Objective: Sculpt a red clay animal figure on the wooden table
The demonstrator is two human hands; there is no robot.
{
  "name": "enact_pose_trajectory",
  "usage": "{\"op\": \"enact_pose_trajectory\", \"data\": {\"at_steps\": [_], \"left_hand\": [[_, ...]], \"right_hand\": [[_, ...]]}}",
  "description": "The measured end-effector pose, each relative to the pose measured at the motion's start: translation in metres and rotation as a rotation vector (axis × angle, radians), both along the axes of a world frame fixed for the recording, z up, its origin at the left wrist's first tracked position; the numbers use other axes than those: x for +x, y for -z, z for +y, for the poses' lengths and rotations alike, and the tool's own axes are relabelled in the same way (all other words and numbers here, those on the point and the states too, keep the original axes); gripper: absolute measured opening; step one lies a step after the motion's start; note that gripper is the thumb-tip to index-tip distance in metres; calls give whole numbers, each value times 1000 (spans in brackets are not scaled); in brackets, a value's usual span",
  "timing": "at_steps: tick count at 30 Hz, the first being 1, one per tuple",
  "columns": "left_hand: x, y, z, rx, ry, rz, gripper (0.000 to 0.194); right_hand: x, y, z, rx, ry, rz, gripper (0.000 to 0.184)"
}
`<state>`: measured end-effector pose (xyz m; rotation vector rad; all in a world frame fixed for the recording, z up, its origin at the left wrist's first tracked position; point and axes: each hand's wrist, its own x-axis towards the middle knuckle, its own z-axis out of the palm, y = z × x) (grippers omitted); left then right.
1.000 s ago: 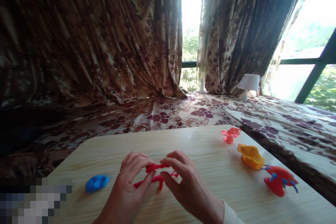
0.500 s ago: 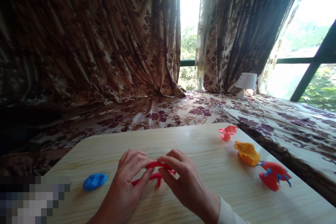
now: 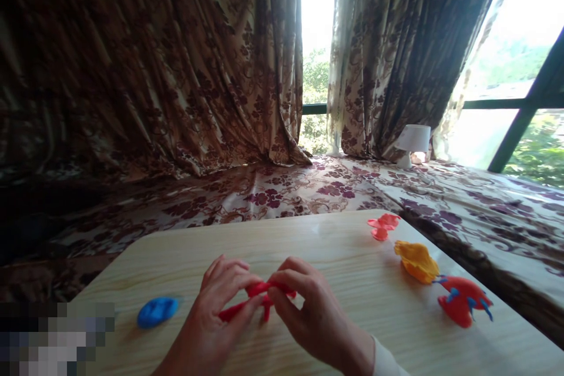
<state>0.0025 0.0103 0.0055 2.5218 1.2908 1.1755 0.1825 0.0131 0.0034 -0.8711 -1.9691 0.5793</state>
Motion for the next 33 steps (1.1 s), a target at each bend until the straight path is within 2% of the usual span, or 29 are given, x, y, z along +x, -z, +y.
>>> {"op": "enact_pose_trajectory", "data": {"at_steps": [7,11,13,16,18,25,33], "left_hand": [[-2,0,1,29,25,-5,11],[-2,-5,-2,-33,77,-57,11],[-2,-6,-1,-46,52,-77,12],[-2,-5,2,-15,-8,-99,12],[-3,-2,3,15,-28,-117,13],[-3,0,3,13,-4,-59,12],[-3,-3,3,-36,7,-92,15]], "right_hand": [[1,4,3,10,-7,5,12],[0,1,2,-12,-28,22,14],[1,1,2,17,-5,33,10],[2,3,4,68,34,58,21],[3,3,5,64,27,60,19],[3,4,5,70,22,63,16],[2,-1,4,43,28,87,12]]}}
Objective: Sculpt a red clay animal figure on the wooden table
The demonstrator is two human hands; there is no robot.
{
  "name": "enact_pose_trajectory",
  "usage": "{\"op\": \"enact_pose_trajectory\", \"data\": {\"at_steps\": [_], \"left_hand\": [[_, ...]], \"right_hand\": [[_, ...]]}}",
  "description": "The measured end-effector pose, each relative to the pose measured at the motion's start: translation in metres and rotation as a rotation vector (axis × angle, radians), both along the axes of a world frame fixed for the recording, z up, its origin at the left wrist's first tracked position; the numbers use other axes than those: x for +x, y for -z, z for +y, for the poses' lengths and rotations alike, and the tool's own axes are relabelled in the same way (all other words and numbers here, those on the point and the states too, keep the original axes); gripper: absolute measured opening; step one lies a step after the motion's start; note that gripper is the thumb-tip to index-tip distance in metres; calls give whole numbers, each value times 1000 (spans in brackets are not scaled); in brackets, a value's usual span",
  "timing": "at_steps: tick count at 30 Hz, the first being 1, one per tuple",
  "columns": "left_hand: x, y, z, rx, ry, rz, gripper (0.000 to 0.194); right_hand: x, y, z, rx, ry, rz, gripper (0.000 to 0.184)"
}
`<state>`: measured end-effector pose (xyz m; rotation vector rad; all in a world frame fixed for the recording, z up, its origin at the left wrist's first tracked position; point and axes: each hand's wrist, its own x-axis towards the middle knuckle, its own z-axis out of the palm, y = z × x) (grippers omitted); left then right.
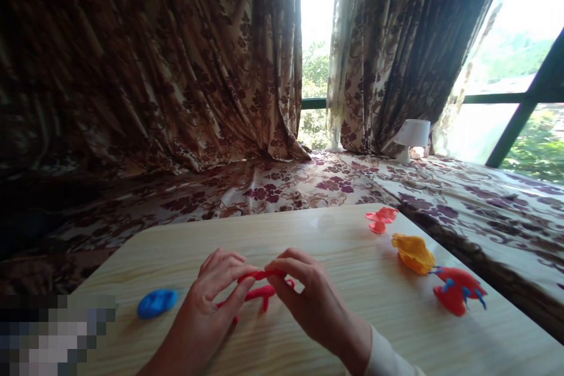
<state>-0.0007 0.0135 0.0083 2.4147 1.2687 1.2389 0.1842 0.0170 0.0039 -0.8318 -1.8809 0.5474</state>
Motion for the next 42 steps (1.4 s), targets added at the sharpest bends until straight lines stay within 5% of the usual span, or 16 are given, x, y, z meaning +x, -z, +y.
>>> {"op": "enact_pose_trajectory", "data": {"at_steps": [15,30,42], "left_hand": [[2,-1,-1,-41,6,-65,15],[3,-6,-5,-156,49,-127,17],[9,-7,-3,-7,-5,-17,17]], "right_hand": [[-2,1,0,36,8,40,20],[-4,-3,-1,32,34,37,8],[-6,-5,-1,-3,17,90,10]]}}
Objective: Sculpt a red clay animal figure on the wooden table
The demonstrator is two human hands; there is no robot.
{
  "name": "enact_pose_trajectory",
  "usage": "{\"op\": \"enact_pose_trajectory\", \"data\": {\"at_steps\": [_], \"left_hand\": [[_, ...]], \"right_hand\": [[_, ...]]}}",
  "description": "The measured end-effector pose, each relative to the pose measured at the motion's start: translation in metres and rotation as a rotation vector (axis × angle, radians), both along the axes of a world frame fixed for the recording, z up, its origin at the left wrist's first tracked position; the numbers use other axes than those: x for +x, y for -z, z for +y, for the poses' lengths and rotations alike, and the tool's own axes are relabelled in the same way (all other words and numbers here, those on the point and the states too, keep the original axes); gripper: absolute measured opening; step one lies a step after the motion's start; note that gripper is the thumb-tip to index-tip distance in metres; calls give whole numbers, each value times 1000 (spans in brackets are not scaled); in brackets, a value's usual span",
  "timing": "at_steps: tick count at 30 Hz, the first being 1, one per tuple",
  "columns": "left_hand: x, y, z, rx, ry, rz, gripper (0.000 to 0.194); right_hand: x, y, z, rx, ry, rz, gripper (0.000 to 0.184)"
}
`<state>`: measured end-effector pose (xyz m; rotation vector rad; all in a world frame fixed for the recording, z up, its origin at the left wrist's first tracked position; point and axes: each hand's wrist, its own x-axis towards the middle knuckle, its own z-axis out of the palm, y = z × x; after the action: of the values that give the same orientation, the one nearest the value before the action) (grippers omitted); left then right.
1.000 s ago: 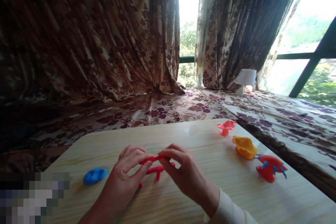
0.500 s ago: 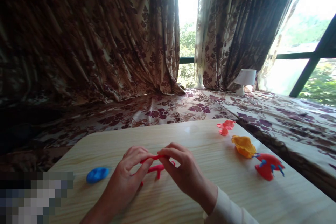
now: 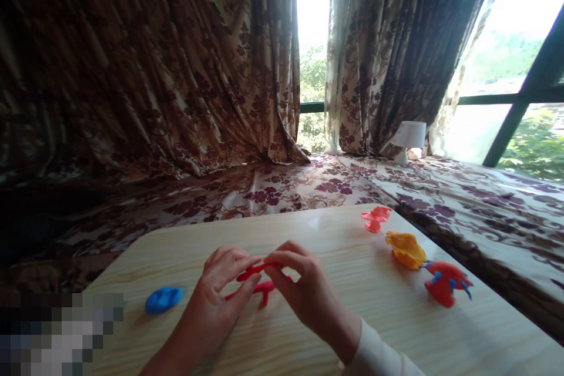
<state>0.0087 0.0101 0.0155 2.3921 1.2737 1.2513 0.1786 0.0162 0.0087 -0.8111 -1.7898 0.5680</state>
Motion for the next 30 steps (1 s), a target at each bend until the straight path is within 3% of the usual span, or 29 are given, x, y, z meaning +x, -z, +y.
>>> {"op": "enact_pose_trajectory", "data": {"at_steps": [4,7,14,17,21,25,28,30], "left_hand": [[3,-3,-3,-66,24,9,16],[5,-6,-7,-176,38,-79,22],[11,-9,-12,-661,156,-437,32],[14,-9,-14,-746,201,-522,35],[23,-6,-23,-578,101,-323,27],[31,8,-40,-338,83,-53,24],[16,24,-56,-98,27,123,33],[-6,37,-67,87,-54,151,32]], "right_hand": [[1,-2,0,32,-39,35,17],[3,-4,-2,37,-35,6,10],[2,-5,-2,36,-19,72,10],[4,-8,-3,30,41,107,15],[15,-12,-19,-7,47,-50,20],[31,5,-47,-120,-26,-327,18],[50,22,-67,-101,118,-449,18],[64,25,-79,-75,118,-604,20]]}}
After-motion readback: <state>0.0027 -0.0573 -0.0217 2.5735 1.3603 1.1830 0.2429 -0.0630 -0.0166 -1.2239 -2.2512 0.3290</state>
